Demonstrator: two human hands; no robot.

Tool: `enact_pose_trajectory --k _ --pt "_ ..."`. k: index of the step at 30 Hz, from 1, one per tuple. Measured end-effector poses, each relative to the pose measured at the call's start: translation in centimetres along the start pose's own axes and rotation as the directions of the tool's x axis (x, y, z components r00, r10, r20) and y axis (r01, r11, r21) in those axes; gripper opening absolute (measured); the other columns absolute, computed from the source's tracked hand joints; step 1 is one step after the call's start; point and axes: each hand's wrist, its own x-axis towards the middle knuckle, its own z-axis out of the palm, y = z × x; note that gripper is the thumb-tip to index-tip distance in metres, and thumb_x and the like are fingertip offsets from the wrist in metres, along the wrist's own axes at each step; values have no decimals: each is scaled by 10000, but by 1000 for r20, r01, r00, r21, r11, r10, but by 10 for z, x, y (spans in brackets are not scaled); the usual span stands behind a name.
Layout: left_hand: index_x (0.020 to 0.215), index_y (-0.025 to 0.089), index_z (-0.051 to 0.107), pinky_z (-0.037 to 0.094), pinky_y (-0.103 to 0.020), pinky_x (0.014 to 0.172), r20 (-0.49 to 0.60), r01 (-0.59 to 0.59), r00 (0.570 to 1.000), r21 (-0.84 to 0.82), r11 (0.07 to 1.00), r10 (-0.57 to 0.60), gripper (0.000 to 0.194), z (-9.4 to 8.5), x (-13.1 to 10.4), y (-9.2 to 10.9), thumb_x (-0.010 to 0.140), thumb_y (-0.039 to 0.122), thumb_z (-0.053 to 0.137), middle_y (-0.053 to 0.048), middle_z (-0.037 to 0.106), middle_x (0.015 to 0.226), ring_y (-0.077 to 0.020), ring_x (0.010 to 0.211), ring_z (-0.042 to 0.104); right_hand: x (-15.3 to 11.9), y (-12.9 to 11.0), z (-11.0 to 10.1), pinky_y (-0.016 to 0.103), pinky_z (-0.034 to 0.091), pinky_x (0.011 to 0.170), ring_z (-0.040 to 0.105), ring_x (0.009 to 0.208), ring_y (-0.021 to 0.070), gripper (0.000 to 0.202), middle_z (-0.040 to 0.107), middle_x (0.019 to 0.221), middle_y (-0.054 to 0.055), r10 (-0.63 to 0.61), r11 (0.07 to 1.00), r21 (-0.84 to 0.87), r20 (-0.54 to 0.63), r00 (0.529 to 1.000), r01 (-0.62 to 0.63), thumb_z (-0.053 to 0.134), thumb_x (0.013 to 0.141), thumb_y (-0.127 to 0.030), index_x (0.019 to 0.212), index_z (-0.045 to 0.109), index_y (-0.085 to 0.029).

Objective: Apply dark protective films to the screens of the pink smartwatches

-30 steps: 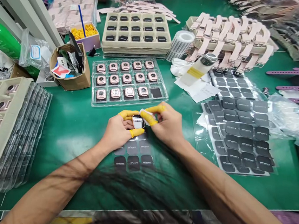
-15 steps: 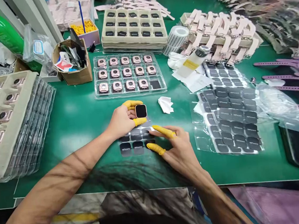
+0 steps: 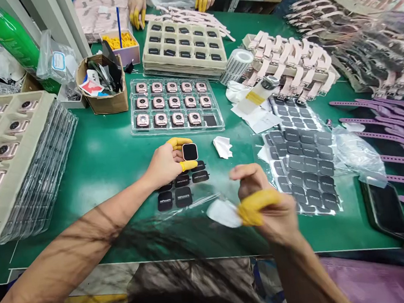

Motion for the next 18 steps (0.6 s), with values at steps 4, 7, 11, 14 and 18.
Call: enact_pose_trajectory --k 4,7,11,14,18 --pt "1195 141 678 544 -275 737 29 12 999 59 998 -14 608 1 -2 2 640 109 924 -1 701 837 -117 738 637 50 3 -7 367 522 622 577 668 174 296 573 683 6 320 859 427 -17 947 -283 899 746 -546 764 711 -318" --pt "1243 134 685 546 -284 734 47 39 998 90 995 -43 641 2 -3 3 647 127 920 -6 713 795 -131 723 658 82 25 11 309 539 692 603 733 137 476 683 808 33 564 777 372 -55 824 -507 977 596 -539 830 733 -203" --pt "1268 142 709 570 -306 775 41 21 999 163 986 -28 634 3 -4 2 662 127 896 -44 748 881 -150 763 682 86 44 34 264 552 662 621 726 132 582 688 766 22 685 629 450 62 725 -633 1017 471 -525 809 705 -169" --pt "1240 157 739 569 -303 758 44 1 999 239 971 -12 586 3 -4 1 673 133 883 -37 740 857 -149 743 666 78 45 39 263 567 647 626 716 134 584 684 747 11 694 614 466 65 717 -637 1018 469 -524 807 691 -178" --pt "1239 178 751 578 -298 762 38 3 999 282 960 -15 578 3 -5 1 679 144 887 -33 742 851 -155 746 669 76 44 38 281 579 655 631 701 138 562 679 747 16 688 616 479 58 723 -625 1012 509 -507 820 684 -174"
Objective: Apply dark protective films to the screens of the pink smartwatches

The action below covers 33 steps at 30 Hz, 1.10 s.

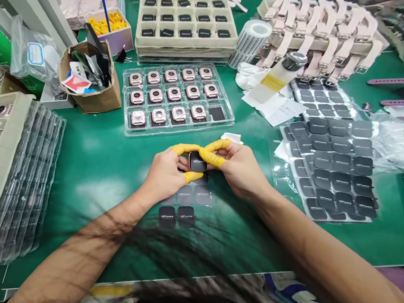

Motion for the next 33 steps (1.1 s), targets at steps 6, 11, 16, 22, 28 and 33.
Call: enact_pose_trajectory --k 6,11,16,22,28,33 --pt "1262 193 742 600 -328 821 2 1 1000 17 1000 -1 597 0 0 -1 685 163 892 -41 752 889 -177 793 699 2 2 -1 271 579 639 642 679 132 556 694 738 15 -24 1000 19 3 1000 23 1007 522 -524 825 702 -171" --pt "1262 182 740 602 -327 810 1 1 1000 21 1000 -1 594 0 -1 1 689 144 890 -39 747 868 -176 778 704 1 2 0 277 570 632 633 667 133 535 699 730 26 -22 999 24 -6 1000 23 1009 530 -504 820 717 -163" --pt "1270 186 729 604 -332 819 9 -8 1000 27 1000 8 592 0 -1 1 701 147 888 -33 756 885 -175 787 709 0 0 1 262 571 611 637 646 127 535 701 722 24 -7 999 44 -28 1000 8 1026 490 -474 795 722 -158" --pt "1282 179 714 611 -346 835 18 -21 1000 54 998 20 598 0 -1 -1 707 145 873 -30 760 896 -170 797 711 2 2 2 242 578 603 657 651 127 514 708 742 25 5 999 40 -38 999 -3 1022 490 -445 798 728 -157" --pt "1259 151 709 614 -345 830 1 -28 1000 16 999 28 570 1 -1 0 712 163 872 -49 764 904 -168 788 714 -1 2 2 233 576 578 644 620 93 597 659 864 -27 -46 999 13 -62 997 47 1001 525 -437 960 669 -196" --pt "1299 128 665 614 -337 825 23 6 1000 -82 997 -4 727 1 -2 3 637 228 949 -51 762 885 -177 804 721 3 4 -1 251 597 644 667 714 109 705 676 984 -9 -77 997 14 51 996 76 967 606 -421 1177 602 -228"
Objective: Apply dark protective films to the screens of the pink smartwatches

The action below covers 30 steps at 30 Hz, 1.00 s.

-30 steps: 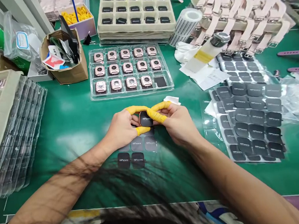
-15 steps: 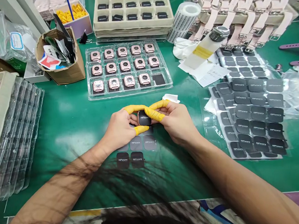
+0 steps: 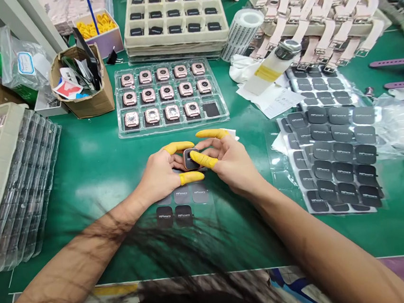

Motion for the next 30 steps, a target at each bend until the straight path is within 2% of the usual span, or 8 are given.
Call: enact_pose_trajectory --k 4,10,15,19,22,26,28,30 --pt "1193 131 713 591 -295 723 -78 42 996 -24 999 -44 550 1 0 -1 722 335 910 -37 740 818 -153 719 688 2 7 2 263 578 642 660 758 132 541 701 965 41 -52 999 3 0 999 52 820 779 -577 1109 613 -202" --pt "1035 168 686 598 -273 645 -214 -37 976 11 999 38 430 0 4 -7 889 568 745 -57 759 915 -160 708 717 7 1 -4 284 575 721 648 755 126 497 715 963 40 -91 991 -75 206 974 109 908 684 -438 1053 705 -174" --pt "1132 189 653 617 -278 760 -263 -253 935 -26 967 237 414 11 -3 8 867 466 808 -93 745 1137 -145 841 705 64 -29 -34 299 547 826 655 826 124 253 755 1091 81 -404 886 -310 -155 901 344 722 911 -330 1071 727 -133" --pt "1301 220 609 619 -345 861 -187 -192 969 -175 966 159 465 13 15 33 899 392 769 -126 693 1312 -185 1004 703 107 -48 -53 377 503 954 621 936 186 190 747 1062 109 -447 680 -678 -81 891 279 757 884 -177 1056 754 -97" --pt "1366 214 598 605 -390 884 -204 -192 952 181 965 228 420 3 57 52 985 389 630 -131 704 1295 -195 951 711 99 -48 -53 469 428 1080 562 1154 283 216 697 1158 164 -495 638 -728 -140 857 250 750 865 -127 1078 761 -93" --pt "1263 179 723 513 -437 1055 61 -108 984 954 280 169 401 -8 121 77 882 294 768 -122 749 1226 -294 1144 677 38 -26 -37 423 475 933 591 1000 252 223 677 1136 125 -602 476 -791 25 798 385 588 988 -229 1140 734 -158" --pt "1166 157 764 487 -442 1074 97 -107 992 986 128 81 365 -9 141 85 811 218 823 -132 765 1160 -322 1172 662 9 -10 -29 396 478 849 604 961 246 217 690 1087 80 -511 305 -658 497 701 689 675 968 -368 1112 753 -226" --pt "981 142 777 468 -425 1080 133 -138 990 978 156 43 228 -9 152 88 761 137 834 -132 770 1044 -320 1164 654 -6 3 -23 407 465 836 609 1025 265 324 697 1191 70 -426 244 -587 650 629 772 744 923 -501 1152 756 -273"
